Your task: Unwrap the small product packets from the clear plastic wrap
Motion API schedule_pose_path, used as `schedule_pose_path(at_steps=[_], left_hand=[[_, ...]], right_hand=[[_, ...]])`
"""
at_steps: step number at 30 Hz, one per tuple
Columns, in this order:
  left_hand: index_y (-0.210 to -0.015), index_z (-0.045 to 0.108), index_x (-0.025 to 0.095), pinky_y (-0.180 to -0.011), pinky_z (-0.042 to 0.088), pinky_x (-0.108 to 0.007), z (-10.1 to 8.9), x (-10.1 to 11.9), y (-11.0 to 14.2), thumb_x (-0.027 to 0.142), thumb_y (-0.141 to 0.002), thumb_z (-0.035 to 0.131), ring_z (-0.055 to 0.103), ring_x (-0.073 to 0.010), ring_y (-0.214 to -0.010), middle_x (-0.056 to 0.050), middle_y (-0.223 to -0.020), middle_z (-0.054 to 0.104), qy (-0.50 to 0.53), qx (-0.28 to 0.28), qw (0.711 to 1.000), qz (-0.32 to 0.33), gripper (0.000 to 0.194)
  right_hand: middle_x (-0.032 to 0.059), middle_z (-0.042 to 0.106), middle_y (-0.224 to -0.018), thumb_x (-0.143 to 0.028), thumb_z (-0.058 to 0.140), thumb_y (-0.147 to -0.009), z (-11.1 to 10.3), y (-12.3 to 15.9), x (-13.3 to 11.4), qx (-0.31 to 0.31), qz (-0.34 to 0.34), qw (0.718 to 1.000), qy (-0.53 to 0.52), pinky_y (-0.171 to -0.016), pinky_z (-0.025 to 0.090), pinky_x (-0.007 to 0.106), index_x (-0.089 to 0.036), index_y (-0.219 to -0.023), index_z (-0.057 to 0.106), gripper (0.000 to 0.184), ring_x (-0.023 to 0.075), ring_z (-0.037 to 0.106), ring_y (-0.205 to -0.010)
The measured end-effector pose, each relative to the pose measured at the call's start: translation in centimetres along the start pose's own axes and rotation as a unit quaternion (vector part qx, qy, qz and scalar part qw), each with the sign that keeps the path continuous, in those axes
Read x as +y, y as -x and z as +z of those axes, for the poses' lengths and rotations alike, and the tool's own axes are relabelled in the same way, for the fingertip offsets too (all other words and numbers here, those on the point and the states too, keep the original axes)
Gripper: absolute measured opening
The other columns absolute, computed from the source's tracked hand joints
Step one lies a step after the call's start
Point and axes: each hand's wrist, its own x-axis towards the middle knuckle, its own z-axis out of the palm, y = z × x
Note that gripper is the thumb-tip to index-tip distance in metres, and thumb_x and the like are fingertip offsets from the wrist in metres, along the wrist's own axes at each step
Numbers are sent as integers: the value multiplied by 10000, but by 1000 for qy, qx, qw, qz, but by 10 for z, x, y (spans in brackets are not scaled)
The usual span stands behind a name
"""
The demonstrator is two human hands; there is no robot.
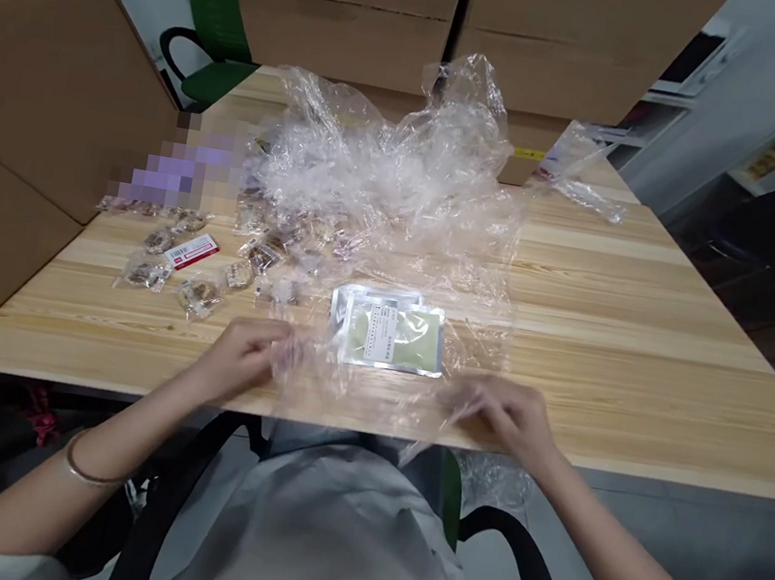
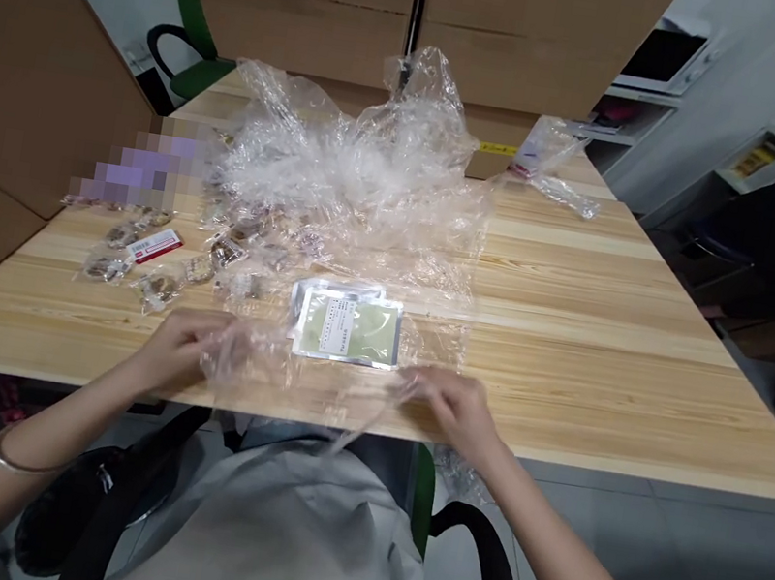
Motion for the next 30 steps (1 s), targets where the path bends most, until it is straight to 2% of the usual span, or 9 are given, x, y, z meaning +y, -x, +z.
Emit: schedule_pose_path(at_steps=[4,9,12,15,17,19,21,24,30], left_hand=[[-477,454,207,-567,429,-269,-3,-7,-13,397,-932,406,529,-154,-489,-7,-448,516,-29,116,972,-202,495],[-604,581,189,-588,388,-330,-7,-15,-15,410,-916,426,604,-267,-632,-93,-599,607,-304,50,910,-278,412],[-1065,662,96,-722,480,-467,-3,-11,-6,326,-920,442,649,-403,-934,-239,-1023,656,-380,117,886,-237,349],[-1384,509,139,-1022,392,-612,6,-2,0,234,-912,506,480,-431,-1300,-243,-1355,518,-394,174,901,-50,481],[-1467,430,239,-1156,295,-564,17,7,-6,241,-935,518,392,-358,-1409,-163,-1454,481,-344,69,929,117,539],[-1520,352,263,-1202,248,-527,32,15,-19,357,-950,537,313,-330,-1470,-138,-1548,407,-281,-84,931,218,606],[-1551,299,228,-1207,198,-570,45,21,-37,502,-915,567,195,-376,-1513,-166,-1622,283,-255,-176,928,204,742],[-1542,317,169,-1188,201,-595,53,21,-59,455,-894,564,188,-421,-1504,-209,-1628,248,-275,-199,933,121,750],[-1563,269,169,-1203,251,-490,28,4,-63,164,-795,521,200,-337,-1518,-167,-1637,248,-291,-237,919,120,808]], right_hand=[[24,575,-469,-581,395,-979,-12,-42,11,89,192,973,94,-571,459,314,-237,-557,527,560,203,600,-506],[145,698,-705,-542,396,-957,-18,-68,22,-11,259,893,367,-645,438,372,-208,-669,625,497,314,674,-735],[210,721,-892,-532,445,-938,-19,-61,17,69,227,877,417,-731,486,450,-125,-1002,685,476,367,679,-863],[248,638,-1252,-455,527,-913,-21,-49,6,112,23,918,380,-939,475,547,-96,-1327,556,549,395,599,-1164],[168,513,-1469,-419,566,-899,-18,-45,-2,0,-114,948,296,-1091,390,572,-193,-1457,459,611,368,465,-1361],[76,364,-1595,-437,603,-891,-10,-47,-7,-129,-173,952,217,-1183,280,574,-288,-1539,349,712,338,307,-1476],[62,255,-1638,-485,639,-873,0,-56,-5,-189,-165,949,188,-1212,198,585,-302,-1574,283,808,340,188,-1514],[110,234,-1632,-417,660,-857,8,-69,7,-195,-144,949,204,-1203,210,596,-247,-1568,317,807,349,181,-1509],[46,518,-1479,-115,551,-859,-13,-65,29,-169,-132,965,148,-1156,393,526,-294,-1437,531,605,258,449,-1402]])
